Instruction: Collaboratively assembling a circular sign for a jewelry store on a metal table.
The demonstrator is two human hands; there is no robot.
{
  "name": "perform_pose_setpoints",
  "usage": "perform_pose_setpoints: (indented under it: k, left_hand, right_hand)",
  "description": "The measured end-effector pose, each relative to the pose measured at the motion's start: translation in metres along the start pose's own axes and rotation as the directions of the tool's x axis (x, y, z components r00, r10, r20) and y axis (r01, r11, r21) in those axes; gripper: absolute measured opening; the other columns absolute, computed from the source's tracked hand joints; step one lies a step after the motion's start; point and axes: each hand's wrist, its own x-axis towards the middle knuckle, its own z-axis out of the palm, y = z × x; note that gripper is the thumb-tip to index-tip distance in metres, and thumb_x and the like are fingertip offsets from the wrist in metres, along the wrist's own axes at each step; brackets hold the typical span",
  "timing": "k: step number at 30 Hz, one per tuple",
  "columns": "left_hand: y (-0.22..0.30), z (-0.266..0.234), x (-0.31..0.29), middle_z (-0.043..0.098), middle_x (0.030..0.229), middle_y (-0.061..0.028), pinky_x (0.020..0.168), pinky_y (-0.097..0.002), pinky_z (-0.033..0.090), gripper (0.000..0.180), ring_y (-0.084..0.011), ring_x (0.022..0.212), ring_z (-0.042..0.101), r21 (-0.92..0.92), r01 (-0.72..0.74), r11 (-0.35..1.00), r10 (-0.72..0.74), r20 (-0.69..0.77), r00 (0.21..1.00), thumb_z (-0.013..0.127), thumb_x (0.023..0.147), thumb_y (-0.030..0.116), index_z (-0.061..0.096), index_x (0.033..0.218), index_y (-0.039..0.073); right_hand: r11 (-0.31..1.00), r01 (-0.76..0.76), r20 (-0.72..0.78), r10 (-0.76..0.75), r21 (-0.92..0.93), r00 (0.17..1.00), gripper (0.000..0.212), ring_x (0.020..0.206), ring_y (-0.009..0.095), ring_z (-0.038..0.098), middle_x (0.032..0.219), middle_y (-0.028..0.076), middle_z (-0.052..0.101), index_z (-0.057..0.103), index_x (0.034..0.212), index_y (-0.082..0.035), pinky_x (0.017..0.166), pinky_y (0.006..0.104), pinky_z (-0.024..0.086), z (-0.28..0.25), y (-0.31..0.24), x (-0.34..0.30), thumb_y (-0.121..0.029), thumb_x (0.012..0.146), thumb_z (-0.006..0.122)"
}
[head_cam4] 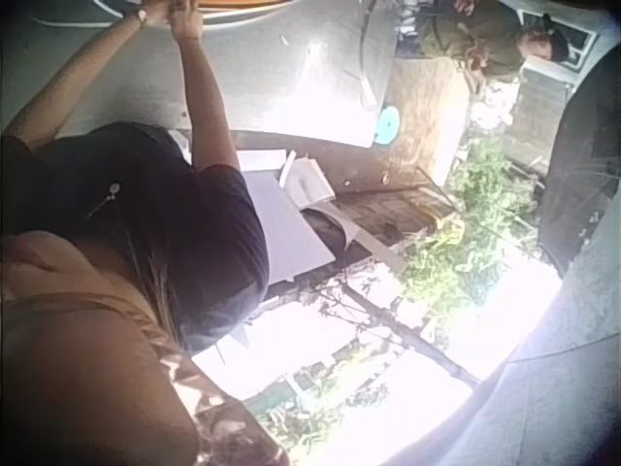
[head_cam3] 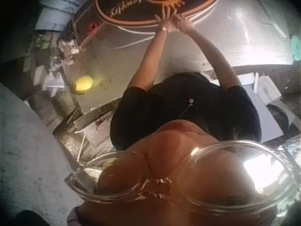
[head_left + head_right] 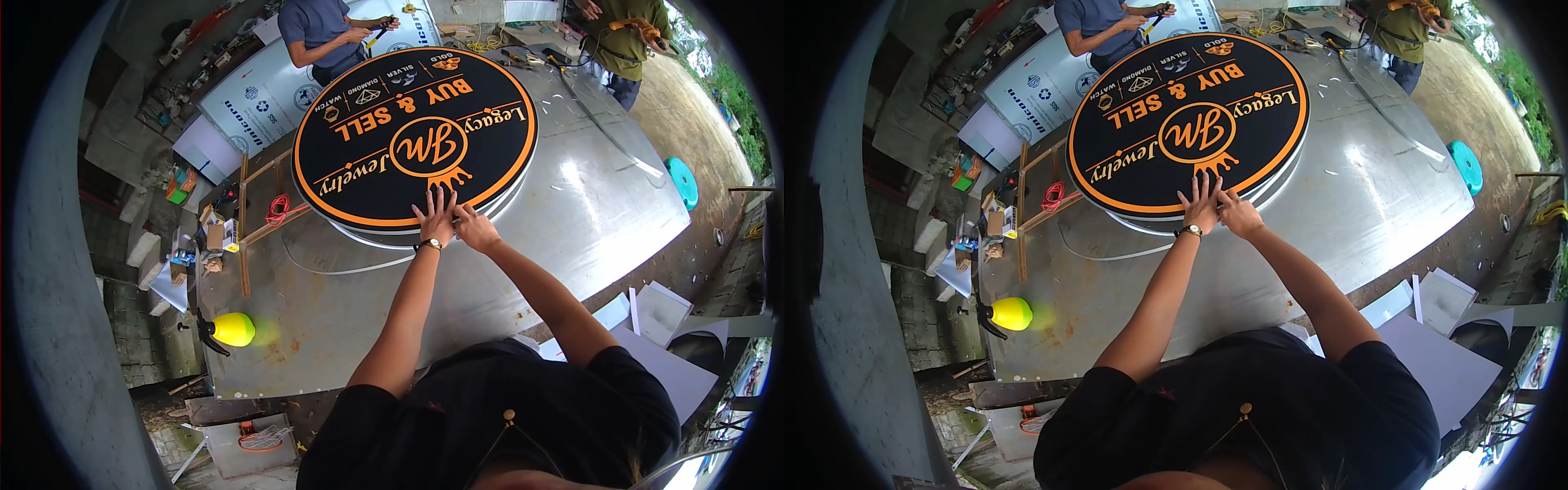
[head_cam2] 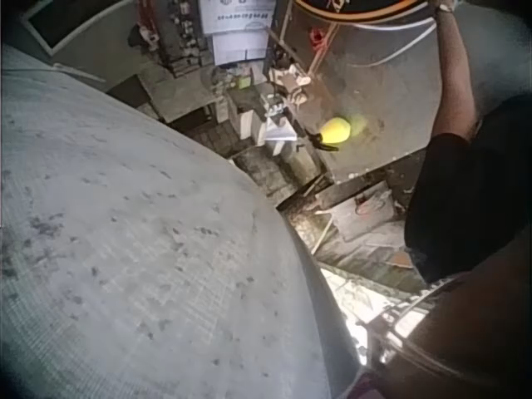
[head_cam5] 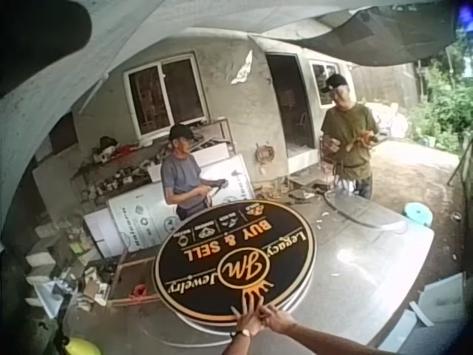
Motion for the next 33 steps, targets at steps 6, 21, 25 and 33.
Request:
perform_pose_setpoints:
  k: [6,21,25,33]
  left_hand:
    - [0.003,-0.004,0.0,0.004,0.16,-0.0081,0.105,-0.0743,0.012,0.082,-0.0361,0.147,0.004,0.0,-0.003,1.0,0.003,0.018,1.0,0.061,0.089,0.032,0.01,0.152,0.032]
    - [0.007,0.007,0.001,0.01,0.16,-0.0105,0.104,-0.0746,0.011,0.08,-0.0354,0.147,0.007,-0.05,-0.018,0.999,0.012,-0.121,0.993,0.064,0.083,0.036,0.021,0.151,0.029]
    - [0.006,0.007,-0.006,0.011,0.16,-0.0102,0.106,-0.0739,0.011,0.078,-0.0351,0.147,0.006,-0.129,0.001,0.992,-0.01,-0.072,0.997,0.064,0.084,0.035,0.023,0.15,0.031]
    - [0.003,-0.002,-0.003,0.008,0.161,-0.0087,0.107,-0.0729,0.009,0.078,-0.0346,0.147,0.003,-0.117,0.025,0.993,-0.032,-0.053,0.998,0.062,0.085,0.037,0.022,0.151,0.031]
  right_hand:
    - [1.0,-0.009,0.001,0.009,0.01,1.0,0.029,0.112,0.02,0.05,0.119,0.003,0.048,0.072,0.097,-0.006,0.084,0.0301,0.056,0.001,0.003,-0.001,-0.024,0.074,0.074]
    - [0.997,-0.005,-0.101,0.012,0.071,0.995,0.03,0.115,0.023,0.05,0.12,0.004,0.052,0.074,0.097,-0.009,0.091,0.034,0.052,0.02,0.01,-0.002,-0.011,0.067,0.074]
    - [0.998,-0.007,-0.093,0.012,0.062,0.996,0.029,0.113,0.023,0.051,0.116,0.004,0.053,0.073,0.093,-0.008,0.084,0.0333,0.056,0.022,0.006,-0.005,-0.015,0.066,0.079]
    - [0.999,0.042,-0.102,-0.043,-0.015,0.994,0.026,0.11,0.022,0.052,0.115,0.004,0.053,0.073,0.093,-0.008,0.079,0.0317,0.057,0.024,0.01,0.004,-0.016,0.069,0.077]
